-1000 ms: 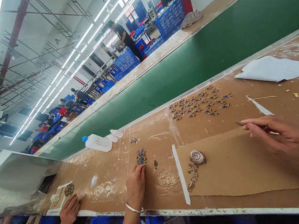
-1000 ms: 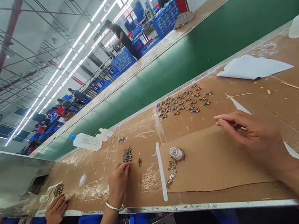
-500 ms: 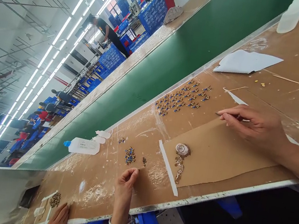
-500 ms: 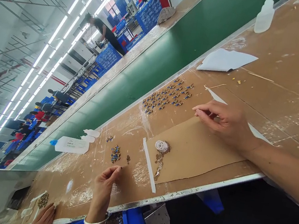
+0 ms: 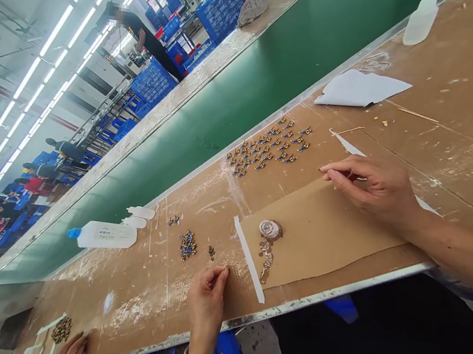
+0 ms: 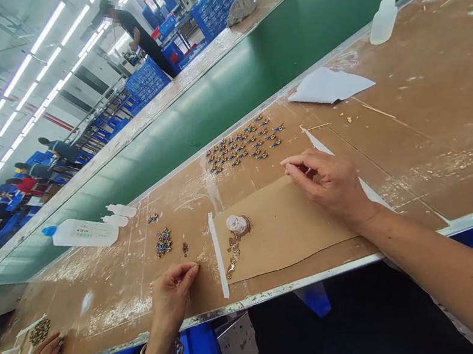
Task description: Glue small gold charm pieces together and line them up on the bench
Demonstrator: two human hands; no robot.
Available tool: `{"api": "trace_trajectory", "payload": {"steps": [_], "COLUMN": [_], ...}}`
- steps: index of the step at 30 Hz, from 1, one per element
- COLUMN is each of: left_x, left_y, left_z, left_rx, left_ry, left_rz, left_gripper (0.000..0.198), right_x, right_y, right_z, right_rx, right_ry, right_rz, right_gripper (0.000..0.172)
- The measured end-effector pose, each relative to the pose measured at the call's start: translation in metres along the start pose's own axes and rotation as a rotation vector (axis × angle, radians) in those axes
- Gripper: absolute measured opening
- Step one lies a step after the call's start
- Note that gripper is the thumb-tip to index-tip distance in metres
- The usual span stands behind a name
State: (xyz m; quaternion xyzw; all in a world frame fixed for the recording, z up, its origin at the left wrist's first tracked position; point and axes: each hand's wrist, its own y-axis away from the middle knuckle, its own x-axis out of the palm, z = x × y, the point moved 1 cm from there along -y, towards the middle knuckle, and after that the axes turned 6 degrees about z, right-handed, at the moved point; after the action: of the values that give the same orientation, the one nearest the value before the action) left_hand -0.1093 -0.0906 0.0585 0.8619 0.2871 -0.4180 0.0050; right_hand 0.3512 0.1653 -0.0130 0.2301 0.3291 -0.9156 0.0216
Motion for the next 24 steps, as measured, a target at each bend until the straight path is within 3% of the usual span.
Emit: {"api": "trace_trajectory", "payload": {"steps": [4, 7, 9, 19, 24], "left_x": [0.115, 0.158, 0.163, 0.15, 0.142], "left_y": [0.011, 0.013, 0.013, 0.012, 0.016], "left_z": [-0.061, -0.08, -0.084, -0.08, -0.06], "left_rx": [-0.013, -0.073, -0.087, -0.009, 0.001], "left_ry": [-0.047, -0.104, -0.124, -0.229, -0.268], "left_rz": [0.161, 0.317, 0.336, 0.42, 0.337], "left_gripper": [0.022, 0.017, 0.02, 0.011, 0.01], "right_x": [0.0, -0.001, -0.001, 0.001, 0.001], "right_y": [0.0, 0.0, 0.0, 0.002, 0.002], "right_z": [0.0, 0.0, 0.001, 0.0, 0.002], "right_rx": [-0.007, -0.017, -0.015, 0.019, -0.003], "right_ry": [0.005, 0.008, 0.008, 0.002, 0.001], "right_rz": [0.007, 0.006, 0.008, -0.023, -0.013], "right_gripper": [0.016, 0.015, 0.016, 0.013, 0.013]}}
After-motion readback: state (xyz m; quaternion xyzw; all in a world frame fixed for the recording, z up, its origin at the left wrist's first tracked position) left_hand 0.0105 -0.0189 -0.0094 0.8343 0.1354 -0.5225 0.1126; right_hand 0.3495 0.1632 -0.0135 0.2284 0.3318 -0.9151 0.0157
